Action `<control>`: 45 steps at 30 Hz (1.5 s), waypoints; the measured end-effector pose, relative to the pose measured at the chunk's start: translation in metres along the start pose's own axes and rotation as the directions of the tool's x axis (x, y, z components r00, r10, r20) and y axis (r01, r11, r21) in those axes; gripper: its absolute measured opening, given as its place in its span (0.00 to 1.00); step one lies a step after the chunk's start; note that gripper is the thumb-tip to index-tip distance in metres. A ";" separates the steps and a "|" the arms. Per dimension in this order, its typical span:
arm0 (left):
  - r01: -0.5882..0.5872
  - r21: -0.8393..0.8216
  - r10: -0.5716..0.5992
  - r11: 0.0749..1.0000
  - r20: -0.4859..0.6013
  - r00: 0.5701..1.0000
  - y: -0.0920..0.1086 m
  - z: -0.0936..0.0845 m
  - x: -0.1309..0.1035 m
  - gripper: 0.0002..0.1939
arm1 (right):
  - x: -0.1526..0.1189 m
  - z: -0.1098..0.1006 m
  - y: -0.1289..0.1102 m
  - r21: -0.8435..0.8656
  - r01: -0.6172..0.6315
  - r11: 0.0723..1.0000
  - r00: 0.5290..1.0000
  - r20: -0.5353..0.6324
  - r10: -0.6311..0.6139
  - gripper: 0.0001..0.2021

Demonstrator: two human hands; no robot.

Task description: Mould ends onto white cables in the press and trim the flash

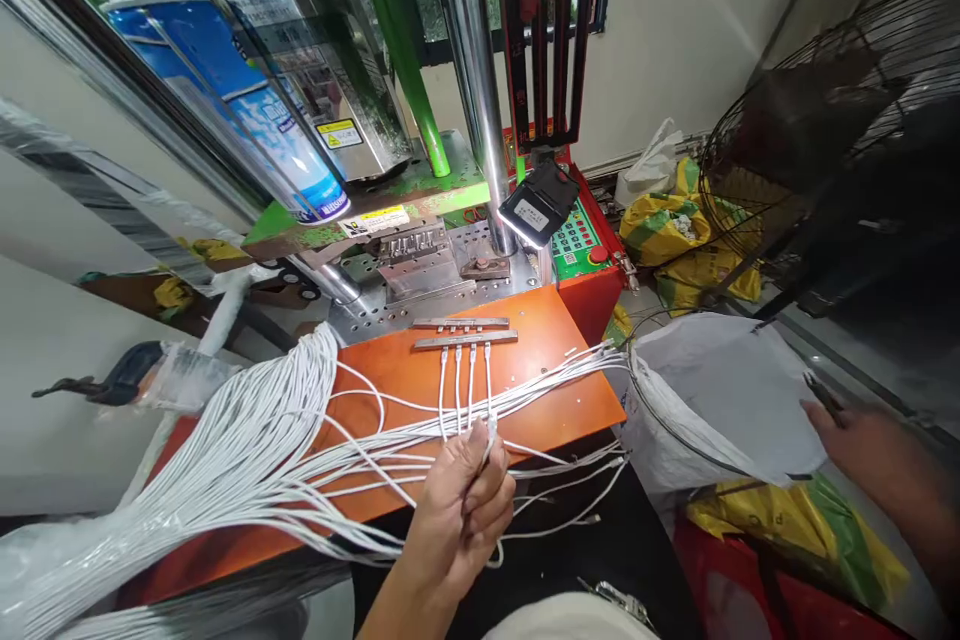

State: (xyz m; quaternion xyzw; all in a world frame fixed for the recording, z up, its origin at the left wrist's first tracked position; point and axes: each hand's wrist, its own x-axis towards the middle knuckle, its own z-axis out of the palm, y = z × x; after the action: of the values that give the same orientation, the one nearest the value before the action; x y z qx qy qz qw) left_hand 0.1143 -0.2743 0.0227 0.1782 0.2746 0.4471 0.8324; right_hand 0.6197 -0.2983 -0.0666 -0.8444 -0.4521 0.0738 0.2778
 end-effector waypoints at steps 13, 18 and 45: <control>0.021 0.108 -0.023 0.994 0.016 1.000 -0.019 0.014 0.014 0.20 | -0.052 0.050 -0.200 0.093 0.597 0.797 0.785 0.139 -0.604 0.22; -0.088 0.227 0.128 0.970 -0.170 0.977 -0.022 0.014 0.018 0.23 | -0.031 0.091 -0.298 -0.106 0.665 0.739 0.735 0.272 -0.622 0.21; -0.207 0.872 0.424 0.445 -0.002 0.906 -0.014 -0.011 -0.026 0.22 | -0.158 0.070 -0.308 0.720 -0.577 0.386 0.489 0.683 -0.543 0.25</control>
State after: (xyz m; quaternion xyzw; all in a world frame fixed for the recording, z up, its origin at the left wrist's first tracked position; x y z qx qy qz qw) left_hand 0.1047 -0.3034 0.0142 0.5623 0.5102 0.4170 0.4997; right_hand 0.2791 -0.2631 0.0195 -0.3732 -0.3875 0.7296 0.4222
